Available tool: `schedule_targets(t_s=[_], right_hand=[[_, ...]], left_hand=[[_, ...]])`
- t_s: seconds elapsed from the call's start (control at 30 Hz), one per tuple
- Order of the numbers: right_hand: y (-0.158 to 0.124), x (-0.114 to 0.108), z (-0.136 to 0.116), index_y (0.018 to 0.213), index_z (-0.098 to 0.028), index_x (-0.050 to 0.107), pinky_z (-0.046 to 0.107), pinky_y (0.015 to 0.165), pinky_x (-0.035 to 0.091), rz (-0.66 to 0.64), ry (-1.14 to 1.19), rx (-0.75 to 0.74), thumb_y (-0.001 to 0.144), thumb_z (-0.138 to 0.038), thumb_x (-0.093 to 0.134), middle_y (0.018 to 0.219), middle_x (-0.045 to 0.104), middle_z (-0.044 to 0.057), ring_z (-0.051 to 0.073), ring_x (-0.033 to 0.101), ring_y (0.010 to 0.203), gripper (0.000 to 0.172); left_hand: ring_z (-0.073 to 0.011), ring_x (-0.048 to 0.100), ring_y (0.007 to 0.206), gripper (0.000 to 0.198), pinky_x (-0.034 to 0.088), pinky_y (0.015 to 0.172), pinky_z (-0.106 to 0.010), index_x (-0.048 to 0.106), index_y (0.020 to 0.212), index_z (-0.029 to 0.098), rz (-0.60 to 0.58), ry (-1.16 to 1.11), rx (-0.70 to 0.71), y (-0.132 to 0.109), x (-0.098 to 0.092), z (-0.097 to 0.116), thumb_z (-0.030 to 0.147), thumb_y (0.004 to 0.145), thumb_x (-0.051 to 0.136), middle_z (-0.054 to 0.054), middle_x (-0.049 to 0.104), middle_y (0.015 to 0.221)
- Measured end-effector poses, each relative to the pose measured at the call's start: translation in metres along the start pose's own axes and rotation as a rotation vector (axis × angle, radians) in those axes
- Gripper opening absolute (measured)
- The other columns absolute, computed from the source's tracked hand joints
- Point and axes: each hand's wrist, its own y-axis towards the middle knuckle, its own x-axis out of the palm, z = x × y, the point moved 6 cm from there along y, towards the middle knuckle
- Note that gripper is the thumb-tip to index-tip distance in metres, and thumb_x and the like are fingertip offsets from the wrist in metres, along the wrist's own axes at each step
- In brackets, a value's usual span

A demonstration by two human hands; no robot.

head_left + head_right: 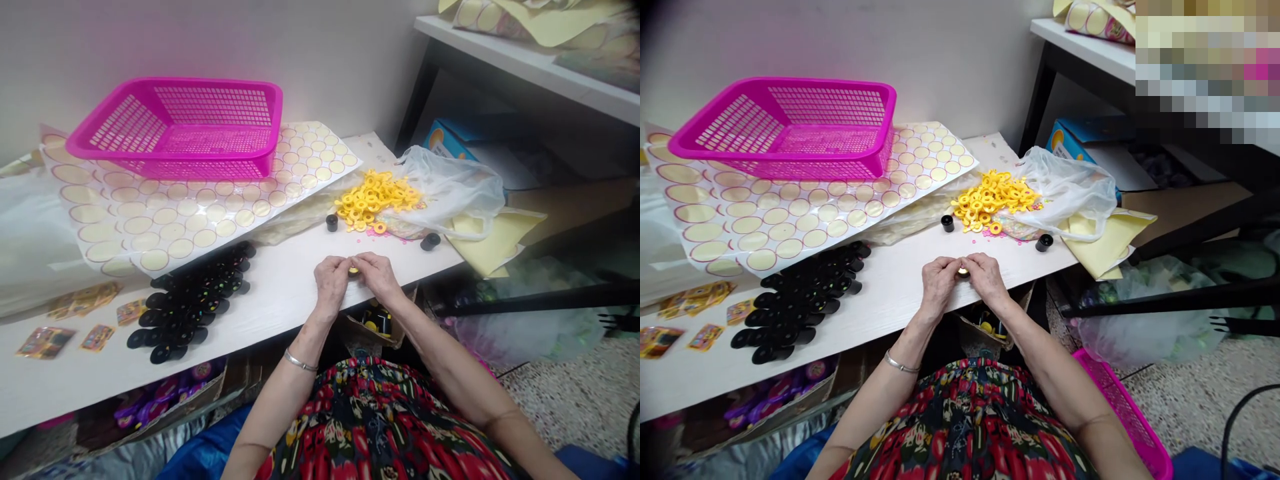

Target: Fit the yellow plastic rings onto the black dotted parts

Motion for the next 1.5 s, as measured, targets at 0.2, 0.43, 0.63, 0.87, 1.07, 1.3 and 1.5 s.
schedule_targets(t_s=[0.2,0.43,0.63,0.87,1.07,1.3,1.5], right_hand=[[-0.001,0.005,0.009,0.065,-0.016,0.06,0.018,0.035,0.024,0.039,0.224,0.178,0.065,-0.038,0.063,0.046,0.048,-0.005,0.005,0.036,0.036,0.022],[0.003,0.005,0.024,0.063,-0.015,0.058,0.017,0.03,0.024,0.062,0.291,0.246,0.062,-0.03,0.066,0.04,0.048,-0.005,0.006,0.039,0.031,0.017],[0.002,0.006,0.021,0.061,-0.014,0.057,0.016,0.028,0.025,0.051,0.328,0.287,0.059,-0.029,0.068,0.041,0.051,-0.004,0.006,0.041,0.03,0.019],[-0.003,0.008,0.012,0.066,-0.012,0.061,0.015,0.029,0.028,-0.003,0.347,0.249,0.061,-0.038,0.071,0.047,0.054,-0.002,0.005,0.043,0.035,0.028],[-0.024,0.0,0.012,0.085,-0.014,0.066,0.022,0.05,0.048,-0.178,0.619,0.213,0.071,-0.044,0.066,0.083,0.067,0.006,0.01,0.058,0.059,0.033],[-0.046,-0.015,0.011,0.098,-0.017,0.066,0.031,0.073,0.052,-0.383,0.677,0.112,0.074,-0.04,0.066,0.096,0.066,0.006,0.017,0.062,0.085,0.033],[-0.058,-0.015,0.005,0.097,-0.017,0.067,0.031,0.07,0.051,-0.476,0.559,0.156,0.064,-0.039,0.074,0.088,0.066,0.004,0.015,0.061,0.077,0.04]], left_hand=[[-0.012,0.053,0.063,0.028,0.041,0.059,-0.023,0.065,0.066,0.015,0.028,-0.098,-0.044,-0.003,0.004,-0.003,0.041,0.074,0.057,-0.001,0.06,0.062],[-0.0107,0.049,0.062,0.023,0.04,0.06,-0.023,0.057,0.061,0.016,0.065,-0.105,-0.009,-0.004,0.011,-0.007,0.032,0.077,0.055,0.001,0.055,0.061],[-0.0098,0.049,0.061,0.024,0.04,0.057,-0.022,0.06,0.067,0.015,0.006,-0.176,-0.021,-0.005,0.012,-0.009,0.034,0.079,0.052,-0.001,0.056,0.066],[-0.0068,0.046,0.058,0.034,0.038,0.053,-0.02,0.064,0.094,0.014,-0.373,-0.323,0.08,-0.013,0.009,0.003,0.035,0.067,0.067,-0.002,0.057,0.081],[-0.0089,0.047,0.063,0.03,0.038,0.058,-0.022,0.064,0.08,0.014,-0.292,-0.228,0.161,-0.015,-0.001,0.006,0.031,0.058,0.076,0.0,0.055,0.075],[-0.0172,0.05,0.081,0.026,0.041,0.074,-0.031,0.063,0.084,0.019,-0.275,-0.001,0.52,-0.042,-0.014,0.035,0.039,0.068,0.069,-0.003,0.061,0.079],[-0.0173,0.052,0.081,0.025,0.041,0.076,-0.033,0.061,0.096,0.017,-0.308,0.247,0.902,-0.069,-0.005,0.058,0.036,0.082,0.054,-0.007,0.064,0.088]])
